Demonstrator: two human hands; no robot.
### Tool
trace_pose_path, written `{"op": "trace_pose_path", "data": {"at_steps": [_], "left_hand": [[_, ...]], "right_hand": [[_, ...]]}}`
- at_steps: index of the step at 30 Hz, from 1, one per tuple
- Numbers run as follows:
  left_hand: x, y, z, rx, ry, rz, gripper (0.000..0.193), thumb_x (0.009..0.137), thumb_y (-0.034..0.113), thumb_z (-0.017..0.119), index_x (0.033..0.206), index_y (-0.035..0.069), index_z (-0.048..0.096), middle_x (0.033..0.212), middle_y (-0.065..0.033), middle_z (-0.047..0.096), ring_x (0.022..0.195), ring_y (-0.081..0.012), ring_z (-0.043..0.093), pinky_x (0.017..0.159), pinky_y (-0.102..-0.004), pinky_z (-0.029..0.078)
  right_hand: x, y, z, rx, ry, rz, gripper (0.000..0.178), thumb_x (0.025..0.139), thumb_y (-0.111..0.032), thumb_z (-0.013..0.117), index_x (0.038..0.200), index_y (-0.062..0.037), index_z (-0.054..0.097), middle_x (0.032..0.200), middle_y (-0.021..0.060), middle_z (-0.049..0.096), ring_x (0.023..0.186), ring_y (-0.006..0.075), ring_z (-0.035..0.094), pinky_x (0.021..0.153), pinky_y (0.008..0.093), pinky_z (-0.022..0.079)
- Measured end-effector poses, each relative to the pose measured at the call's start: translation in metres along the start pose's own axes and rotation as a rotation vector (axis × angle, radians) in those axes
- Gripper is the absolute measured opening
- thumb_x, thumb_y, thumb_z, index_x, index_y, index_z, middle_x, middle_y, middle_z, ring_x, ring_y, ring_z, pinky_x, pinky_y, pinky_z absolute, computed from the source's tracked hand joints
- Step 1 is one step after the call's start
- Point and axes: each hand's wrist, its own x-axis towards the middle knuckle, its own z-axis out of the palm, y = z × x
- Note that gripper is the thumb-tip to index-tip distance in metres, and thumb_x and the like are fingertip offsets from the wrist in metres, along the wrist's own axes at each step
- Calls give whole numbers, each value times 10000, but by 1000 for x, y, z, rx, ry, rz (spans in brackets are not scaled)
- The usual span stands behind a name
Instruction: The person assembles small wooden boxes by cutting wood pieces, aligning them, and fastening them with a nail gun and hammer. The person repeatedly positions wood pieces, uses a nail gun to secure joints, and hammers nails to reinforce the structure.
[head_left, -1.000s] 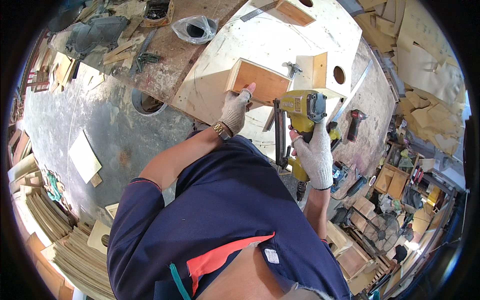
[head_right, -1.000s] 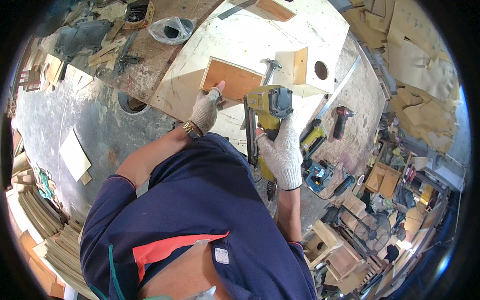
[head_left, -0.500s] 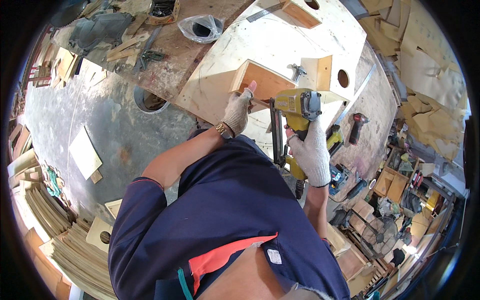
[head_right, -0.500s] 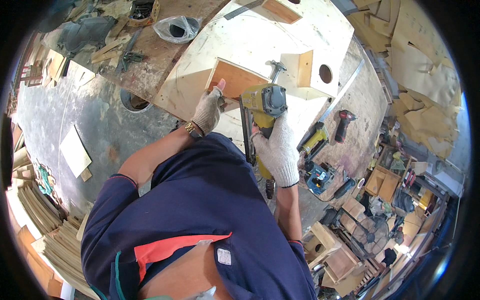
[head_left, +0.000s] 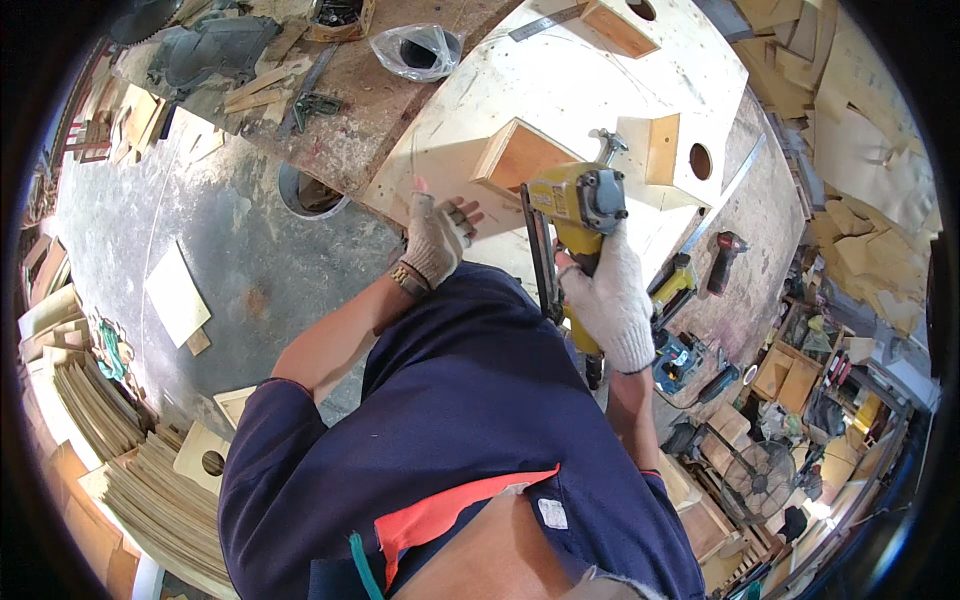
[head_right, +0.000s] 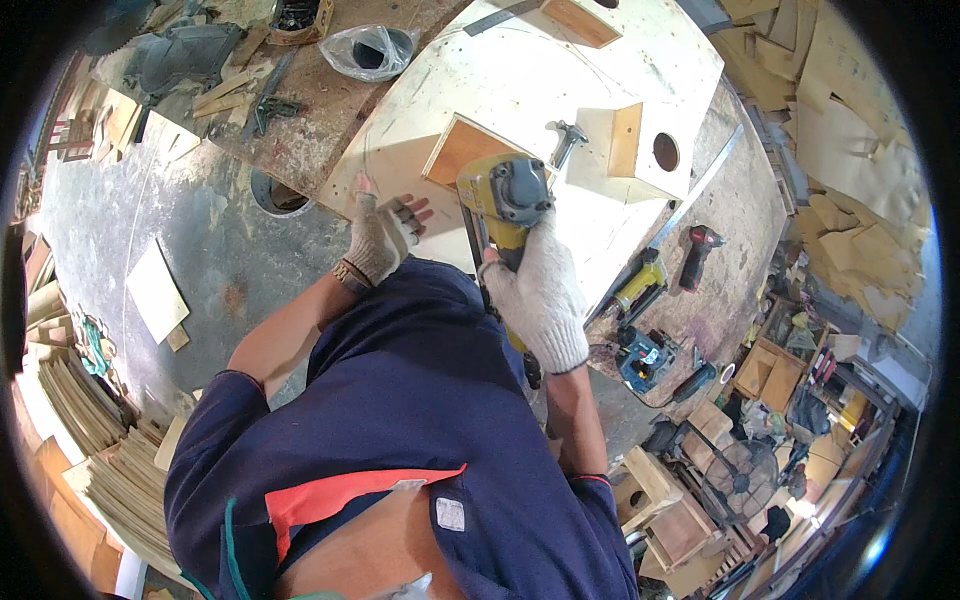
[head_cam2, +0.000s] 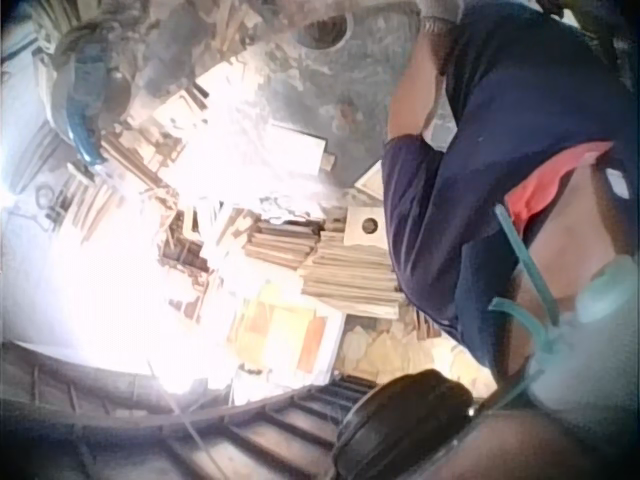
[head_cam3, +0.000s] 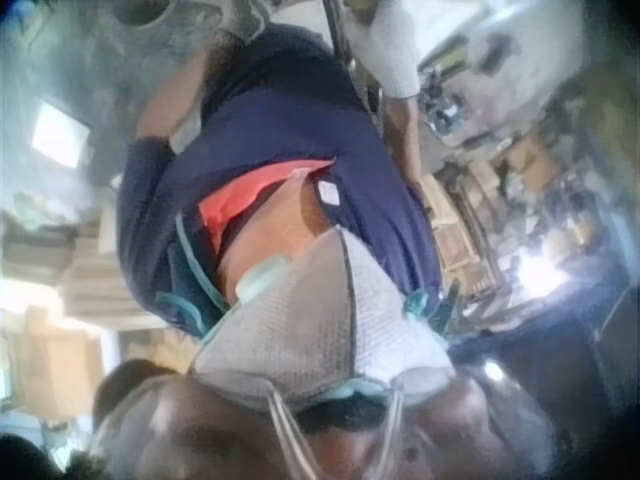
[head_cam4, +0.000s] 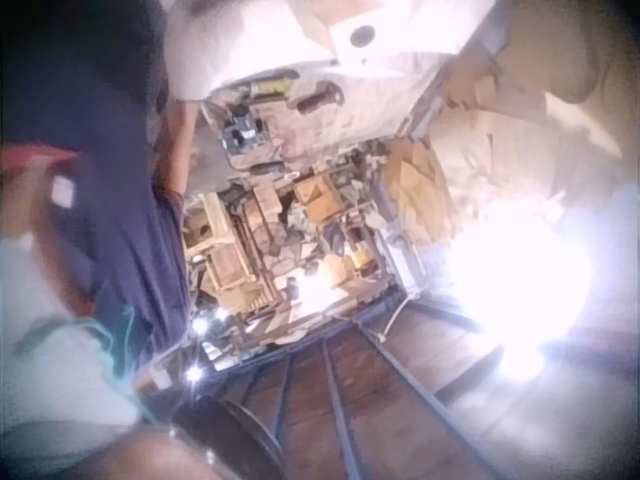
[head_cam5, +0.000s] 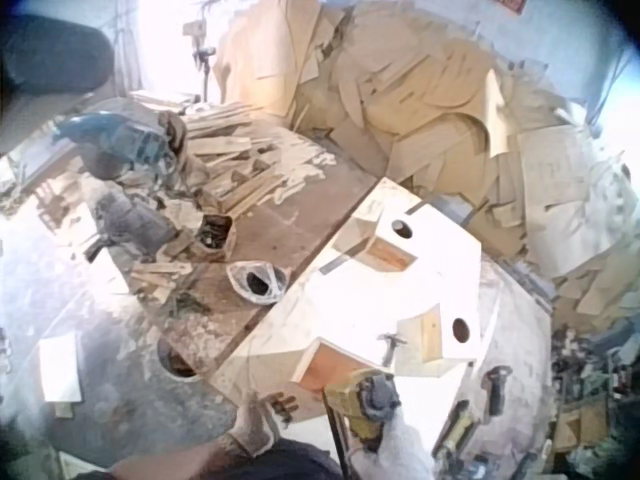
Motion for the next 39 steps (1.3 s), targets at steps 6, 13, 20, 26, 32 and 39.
{"op": "trace_pose_path", "data": {"at_steps": [6, 13, 20, 26, 32, 39], "left_hand": [[12, 5, -33, -11, 70, 85, 688, 1109, 632, 539, 1442, 30, 556, 1391, -204, 647, 1239, -378, 644, 1038, -478, 497], [-12, -15, 9, 309, -351, -129, 481, 1066, 370, 761, 1353, 13, 613, 1325, -163, 701, 1233, -319, 680, 1080, -456, 550], [-11, -36, 86, 491, -276, 230, 399, 1094, 292, 755, 1342, 23, 596, 1244, -133, 746, 1088, -270, 774, 963, -379, 632], [-2, 6, 162, 1422, -308, 783, 538, 986, 298, 812, 1374, -11, 605, 1199, -161, 756, 1065, -304, 751, 949, -403, 603], [42, 82, 331, 2386, -416, 1367, 662, 939, 422, 736, 1461, 26, 635, 1369, -223, 735, 1283, -369, 708, 1095, -451, 559], [156, 143, 487, 2517, -477, 1482, 624, 933, 482, 736, 1401, 77, 653, 1367, -212, 705, 1254, -390, 703, 1059, -518, 575]], "right_hand": [[-24, 10, -23, 57, 128, 49, 569, 969, -91, 762, 1471, 27, 521, 1095, 213, 770, 887, 306, 753, 779, 436, 602], [-18, 127, -24, 8, 441, 259, 620, 884, -136, 809, 1432, 33, 573, 1202, 311, 710, 1051, 432, 752, 938, 505, 593], [7, 207, 63, -231, 343, 615, 1149, 857, -193, 872, 1789, -225, 202, 1442, 297, 523, 1072, 489, 746, 920, 561, 628], [-16, 206, 105, -6, 397, 548, 1069, 870, -224, 833, 1757, -114, 246, 1498, 280, 517, 1133, 487, 729, 952, 553, 628], [-26, 216, 75, 105, 600, 560, 1064, 865, -146, 826, 1761, -69, 258, 1463, 280, 538, 1270, 504, 644, 1060, 529, 569], [-32, 251, 58, 138, 739, 604, 907, 902, -115, 802, 1694, -29, 368, 1474, 293, 588, 1294, 481, 649, 1064, 519, 563]]}}
